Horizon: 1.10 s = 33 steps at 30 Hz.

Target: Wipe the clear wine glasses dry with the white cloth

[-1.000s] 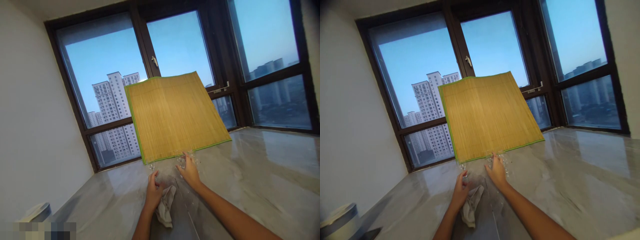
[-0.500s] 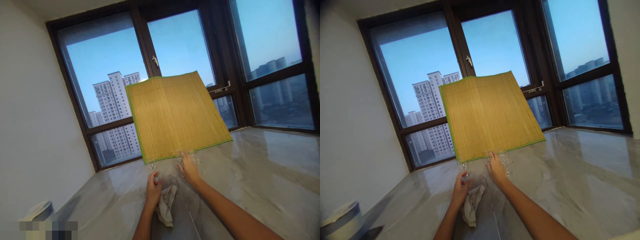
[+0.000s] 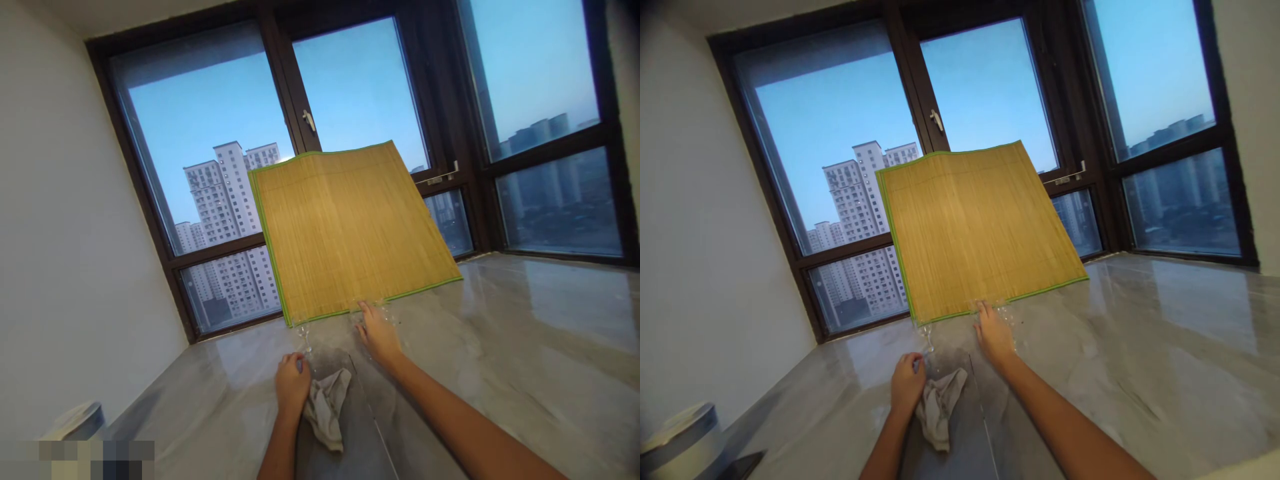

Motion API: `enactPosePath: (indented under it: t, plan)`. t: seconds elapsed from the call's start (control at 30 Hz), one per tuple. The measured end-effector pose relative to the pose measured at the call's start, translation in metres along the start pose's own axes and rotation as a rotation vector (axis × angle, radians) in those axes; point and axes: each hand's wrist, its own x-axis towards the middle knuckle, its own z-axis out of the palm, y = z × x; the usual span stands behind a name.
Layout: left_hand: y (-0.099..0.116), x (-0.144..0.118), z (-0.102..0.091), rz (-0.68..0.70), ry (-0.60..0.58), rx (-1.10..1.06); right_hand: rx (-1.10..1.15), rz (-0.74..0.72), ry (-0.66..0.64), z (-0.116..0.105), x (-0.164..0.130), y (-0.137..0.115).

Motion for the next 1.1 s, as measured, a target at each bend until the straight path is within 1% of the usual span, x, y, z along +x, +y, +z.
enactPosePath:
  t: [0.07,0.13,0.27,0.37,0.53,0.6,0.7,0.77,0.87,0.97,1.03,1.1]
  plan:
    - [0.0,0.0,-0.001,-0.007,-0.04,0.12,0.022,-0.008,0.004,0.001,0.0,0.001]
    - [0.0,0.0,0.001,-0.001,-0.074,0.168,0.04,-0.01,0.004,0.002,0.0,0.003]
    - [-0.001,0.001,0.007,0.028,-0.161,0.146,0.073,-0.001,0.008,0.005,0.001,0.004]
    - [-0.004,0.002,0.012,0.033,-0.229,0.139,0.084,0.008,0.046,0.007,0.0,0.005]
    - [-0.005,0.005,0.017,0.027,-0.358,0.171,0.01,0.006,0.092,-0.001,-0.001,0.0]
    - [-0.005,0.006,0.018,0.026,-0.385,0.176,0.002,-0.026,0.124,-0.006,-0.002,-0.005]
    - [-0.004,0.007,0.018,0.029,-0.413,0.146,0.102,-0.129,0.152,-0.01,-0.008,-0.016]
    - [-0.003,0.007,0.018,0.025,-0.439,0.126,0.209,-0.206,0.115,-0.009,-0.015,-0.026]
    - [-0.001,0.006,0.016,0.028,-0.434,0.127,0.331,-0.277,-0.013,-0.003,-0.029,-0.04]
    - [0.0,0.005,0.015,0.045,-0.394,0.148,0.403,-0.302,-0.164,0.002,-0.041,-0.051]
    - [0.0,0.005,0.014,0.063,-0.39,0.152,0.436,-0.301,-0.215,0.003,-0.045,-0.055]
    - [-0.002,0.006,0.015,0.08,-0.424,0.135,0.456,-0.286,-0.239,0.003,-0.047,-0.058]
